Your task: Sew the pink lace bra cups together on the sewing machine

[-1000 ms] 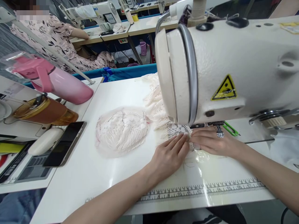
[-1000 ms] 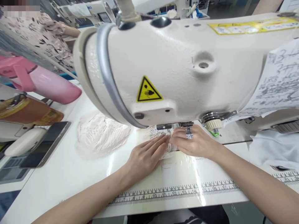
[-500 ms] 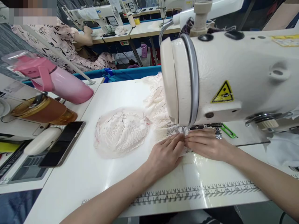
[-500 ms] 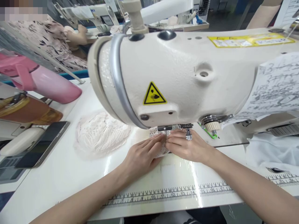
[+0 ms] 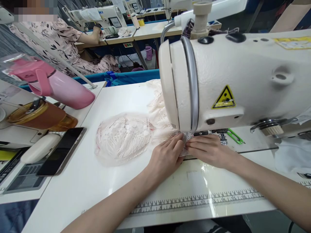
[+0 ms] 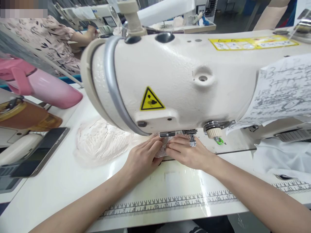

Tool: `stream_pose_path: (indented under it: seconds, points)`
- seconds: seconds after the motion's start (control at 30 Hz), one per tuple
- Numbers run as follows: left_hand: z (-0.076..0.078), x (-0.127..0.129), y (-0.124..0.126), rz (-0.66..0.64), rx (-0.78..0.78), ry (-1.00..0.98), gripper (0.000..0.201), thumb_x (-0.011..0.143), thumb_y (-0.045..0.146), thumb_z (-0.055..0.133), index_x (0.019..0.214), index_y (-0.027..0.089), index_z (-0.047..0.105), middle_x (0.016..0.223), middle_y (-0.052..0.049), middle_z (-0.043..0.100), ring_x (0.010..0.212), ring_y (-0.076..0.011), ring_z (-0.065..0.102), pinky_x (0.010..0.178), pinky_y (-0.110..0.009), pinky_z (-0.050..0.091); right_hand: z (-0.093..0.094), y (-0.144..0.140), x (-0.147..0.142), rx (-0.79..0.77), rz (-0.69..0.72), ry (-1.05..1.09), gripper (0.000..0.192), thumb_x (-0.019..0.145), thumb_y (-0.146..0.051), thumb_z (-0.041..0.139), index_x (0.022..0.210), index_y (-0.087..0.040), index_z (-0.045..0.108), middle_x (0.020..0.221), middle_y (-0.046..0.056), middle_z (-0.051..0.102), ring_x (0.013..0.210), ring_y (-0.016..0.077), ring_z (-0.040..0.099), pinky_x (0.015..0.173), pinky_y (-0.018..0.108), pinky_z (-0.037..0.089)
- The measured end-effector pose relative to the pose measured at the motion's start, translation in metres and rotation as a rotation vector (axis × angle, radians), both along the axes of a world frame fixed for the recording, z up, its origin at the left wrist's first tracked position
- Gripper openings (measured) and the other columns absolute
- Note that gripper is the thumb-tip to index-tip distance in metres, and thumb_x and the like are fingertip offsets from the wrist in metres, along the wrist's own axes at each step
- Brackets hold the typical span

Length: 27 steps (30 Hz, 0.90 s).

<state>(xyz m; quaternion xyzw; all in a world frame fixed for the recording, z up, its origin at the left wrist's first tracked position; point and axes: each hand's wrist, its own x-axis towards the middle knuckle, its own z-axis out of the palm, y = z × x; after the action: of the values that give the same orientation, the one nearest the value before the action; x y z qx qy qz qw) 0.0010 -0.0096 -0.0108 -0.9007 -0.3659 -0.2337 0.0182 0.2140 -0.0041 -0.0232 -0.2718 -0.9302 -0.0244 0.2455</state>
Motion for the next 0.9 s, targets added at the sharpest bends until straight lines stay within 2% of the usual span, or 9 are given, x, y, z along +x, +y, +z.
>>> stream_pose_path:
  seconds: [0.17, 0.4, 0.63, 0.9]
  points:
    - [-0.001, 0.0, 0.001, -0.003, 0.022, 0.004, 0.017, 0.085, 0.011, 0.051, 0.101, 0.011, 0.057, 0.115, -0.014, 0.067, 0.108, -0.0234, 0.065, 0.09, -0.034, 0.057, -0.003, -0.001, 0.001, 0.014, -0.037, 0.014, 0.025, 0.089, -0.007, 0.049, 0.1, -0.024, 0.065, 0.1, 0.0, 0.071, 0.098, 0.0147, 0.062, 0.087, 0.029, 0.051]
    - [0.001, 0.0, 0.001, 0.0, 0.008, 0.034, 0.035, 0.085, 0.015, 0.053, 0.12, 0.012, 0.058, 0.122, -0.011, 0.065, 0.114, -0.0246, 0.062, 0.093, -0.037, 0.056, 0.003, 0.001, 0.002, 0.047, -0.051, 0.044, 0.023, 0.091, -0.006, 0.046, 0.094, -0.02, 0.064, 0.096, 0.001, 0.07, 0.091, 0.0122, 0.063, 0.082, 0.026, 0.052]
    - [-0.001, 0.0, 0.001, -0.024, 0.023, 0.025, 0.037, 0.085, 0.017, 0.052, 0.121, 0.011, 0.061, 0.124, -0.01, 0.064, 0.118, -0.0266, 0.058, 0.096, -0.041, 0.055, 0.005, 0.003, 0.007, 0.019, -0.071, -0.004, 0.023, 0.093, -0.011, 0.045, 0.101, -0.02, 0.064, 0.098, 0.002, 0.071, 0.094, 0.0137, 0.064, 0.08, 0.028, 0.053]
    - [-0.001, 0.001, 0.002, -0.065, 0.025, 0.053, 0.039, 0.089, 0.021, 0.051, 0.126, 0.011, 0.057, 0.127, -0.011, 0.062, 0.122, -0.0267, 0.056, 0.102, -0.043, 0.05, 0.012, 0.002, 0.012, 0.046, -0.164, 0.076, 0.021, 0.093, -0.021, 0.047, 0.1, -0.025, 0.066, 0.1, 0.0, 0.072, 0.082, 0.0136, 0.065, 0.073, 0.029, 0.049]
